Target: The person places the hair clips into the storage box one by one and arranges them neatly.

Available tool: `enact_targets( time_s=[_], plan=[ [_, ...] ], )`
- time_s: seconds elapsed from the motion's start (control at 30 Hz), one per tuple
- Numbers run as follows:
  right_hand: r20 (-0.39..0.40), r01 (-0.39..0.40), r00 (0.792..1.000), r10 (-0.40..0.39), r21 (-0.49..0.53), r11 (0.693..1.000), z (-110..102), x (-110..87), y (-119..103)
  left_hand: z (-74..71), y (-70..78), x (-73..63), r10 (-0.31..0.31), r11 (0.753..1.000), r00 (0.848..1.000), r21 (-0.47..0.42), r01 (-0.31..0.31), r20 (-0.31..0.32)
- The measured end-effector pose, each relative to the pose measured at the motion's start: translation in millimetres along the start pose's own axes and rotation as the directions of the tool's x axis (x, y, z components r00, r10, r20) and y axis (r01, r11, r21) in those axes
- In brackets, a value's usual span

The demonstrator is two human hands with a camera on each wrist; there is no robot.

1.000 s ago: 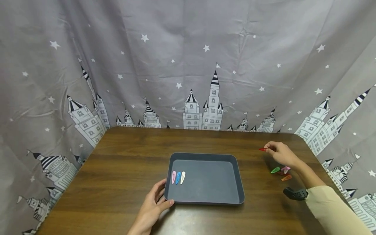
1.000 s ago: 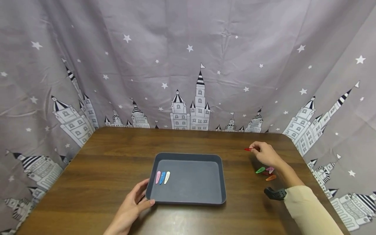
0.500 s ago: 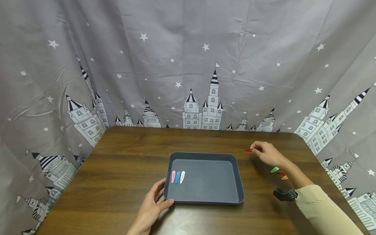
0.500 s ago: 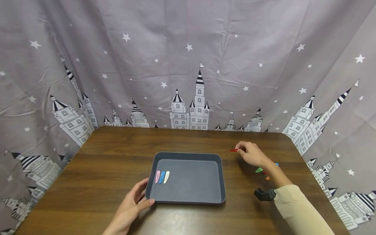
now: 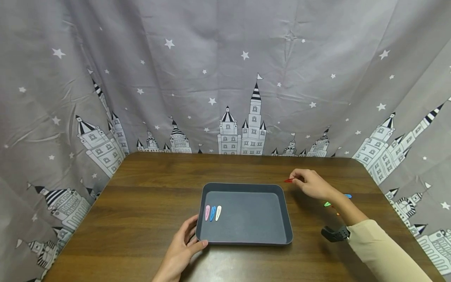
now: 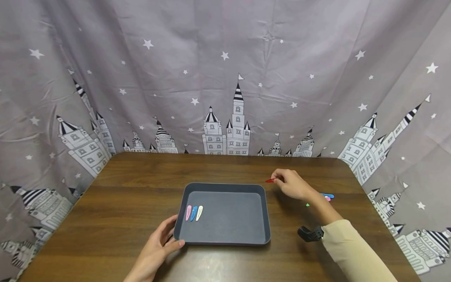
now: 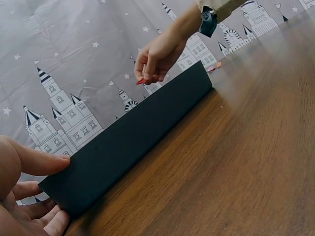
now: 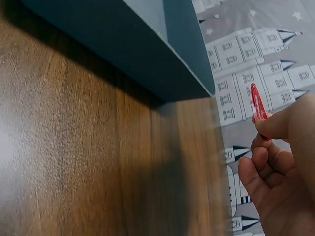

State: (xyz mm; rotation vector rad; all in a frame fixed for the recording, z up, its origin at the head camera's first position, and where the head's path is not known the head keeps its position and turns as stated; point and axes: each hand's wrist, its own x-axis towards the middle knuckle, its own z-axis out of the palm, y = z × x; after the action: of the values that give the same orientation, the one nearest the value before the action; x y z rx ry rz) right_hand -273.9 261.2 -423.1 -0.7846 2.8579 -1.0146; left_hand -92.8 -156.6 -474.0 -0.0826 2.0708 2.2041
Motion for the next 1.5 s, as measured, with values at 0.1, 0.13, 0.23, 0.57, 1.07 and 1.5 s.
enact_targets(
  time_s=[0.1, 0.13, 0.23, 0.57, 1.07, 1.5],
  plan=[
    [0.023, 0.003, 1.0, -0.002, -0.002, 1.0, 1, 3.5, -3, 0.4, -0.1, -0.2, -0.002, 1.0, 1.0, 0.001, 0.002, 0.001],
    [0.03, 0.001, 1.0, -0.001, -0.004, 1.0, 2, 4.4, -5, 0.5, 0.0, -0.2, -0.002, 1.0, 1.0, 0.002, 0.002, 0.001],
    [0.047, 0.01, 0.999, -0.01, -0.001, 1.0, 3, 7.2, -9, 0.9, 0.6, -0.3, -0.008, 1.0, 1.0, 0.006, 0.008, -0.001],
    [0.12, 0.065, 0.991, -0.066, 0.011, 0.998, 13, 17.9, -23, -0.7, 3.2, -0.7, -0.012, 0.999, 1.0, 0.034, 0.012, -0.015],
    [0.189, 0.166, 0.968, -0.163, -0.003, 0.986, 29, 37.0, -44, -1.5, 3.3, -0.7, -0.02, 0.999, 0.999, 0.04, 0.021, -0.025],
    [0.294, 0.216, 0.933, -0.208, 0.005, 0.976, 47, 54.5, -70, -0.3, 2.4, -0.3, -0.028, 0.998, 0.999, 0.05, 0.029, -0.027]
  ],
)
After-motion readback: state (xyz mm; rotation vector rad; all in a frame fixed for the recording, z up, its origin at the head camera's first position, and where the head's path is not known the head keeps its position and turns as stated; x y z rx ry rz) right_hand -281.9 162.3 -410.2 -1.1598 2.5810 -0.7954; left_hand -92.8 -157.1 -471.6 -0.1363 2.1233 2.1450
